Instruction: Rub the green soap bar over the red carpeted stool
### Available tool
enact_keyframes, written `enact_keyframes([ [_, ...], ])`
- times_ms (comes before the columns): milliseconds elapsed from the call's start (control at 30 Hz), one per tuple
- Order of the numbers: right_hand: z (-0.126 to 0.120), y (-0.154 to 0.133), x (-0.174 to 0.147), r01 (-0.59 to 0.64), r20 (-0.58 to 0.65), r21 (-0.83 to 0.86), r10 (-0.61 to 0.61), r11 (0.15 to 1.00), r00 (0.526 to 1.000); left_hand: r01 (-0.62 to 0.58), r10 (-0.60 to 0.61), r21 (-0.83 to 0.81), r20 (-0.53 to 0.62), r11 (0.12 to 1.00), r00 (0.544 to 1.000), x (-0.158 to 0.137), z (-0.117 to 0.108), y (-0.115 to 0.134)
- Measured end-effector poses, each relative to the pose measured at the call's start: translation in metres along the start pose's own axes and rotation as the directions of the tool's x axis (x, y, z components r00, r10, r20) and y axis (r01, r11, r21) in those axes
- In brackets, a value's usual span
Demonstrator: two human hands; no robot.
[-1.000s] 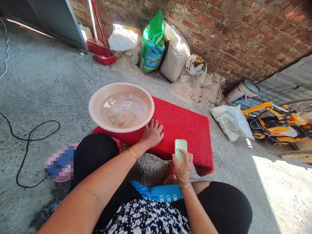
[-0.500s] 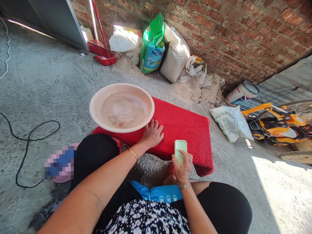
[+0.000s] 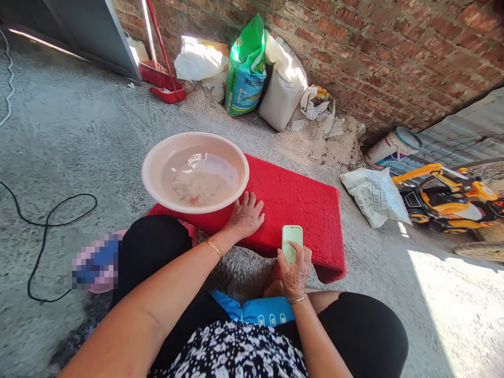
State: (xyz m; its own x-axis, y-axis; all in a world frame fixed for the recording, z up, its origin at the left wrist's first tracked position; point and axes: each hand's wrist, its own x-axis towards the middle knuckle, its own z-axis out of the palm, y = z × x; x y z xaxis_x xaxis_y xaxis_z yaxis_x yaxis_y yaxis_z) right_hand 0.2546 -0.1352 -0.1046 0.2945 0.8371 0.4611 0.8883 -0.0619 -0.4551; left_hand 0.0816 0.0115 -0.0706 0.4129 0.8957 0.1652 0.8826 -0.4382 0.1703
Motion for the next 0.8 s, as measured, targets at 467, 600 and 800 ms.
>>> enact_keyframes([
  [467, 0.0007, 0.0002, -0.0028, 0.015, -0.013, -0.018, -0.015, 1.0, 1.0, -0.007, 0.006, 0.019, 0.04, 1.0, 0.999, 0.002, -0.0043, 0.0037],
  [600, 0.0024, 0.002, -0.0045, 0.011, -0.018, -0.03, -0.012, 0.999, 1.0, -0.006, 0.005, 0.015, 0.04, 1.0, 0.999, 0.0028, -0.0052, 0.0049],
  [800, 0.007, 0.0031, -0.0078, 0.033, -0.051, -0.008, -0.034, 0.999, 0.998, -0.008, 0.007, 0.031, 0.038, 0.999, 0.999, 0.0038, -0.0042, 0.0055],
])
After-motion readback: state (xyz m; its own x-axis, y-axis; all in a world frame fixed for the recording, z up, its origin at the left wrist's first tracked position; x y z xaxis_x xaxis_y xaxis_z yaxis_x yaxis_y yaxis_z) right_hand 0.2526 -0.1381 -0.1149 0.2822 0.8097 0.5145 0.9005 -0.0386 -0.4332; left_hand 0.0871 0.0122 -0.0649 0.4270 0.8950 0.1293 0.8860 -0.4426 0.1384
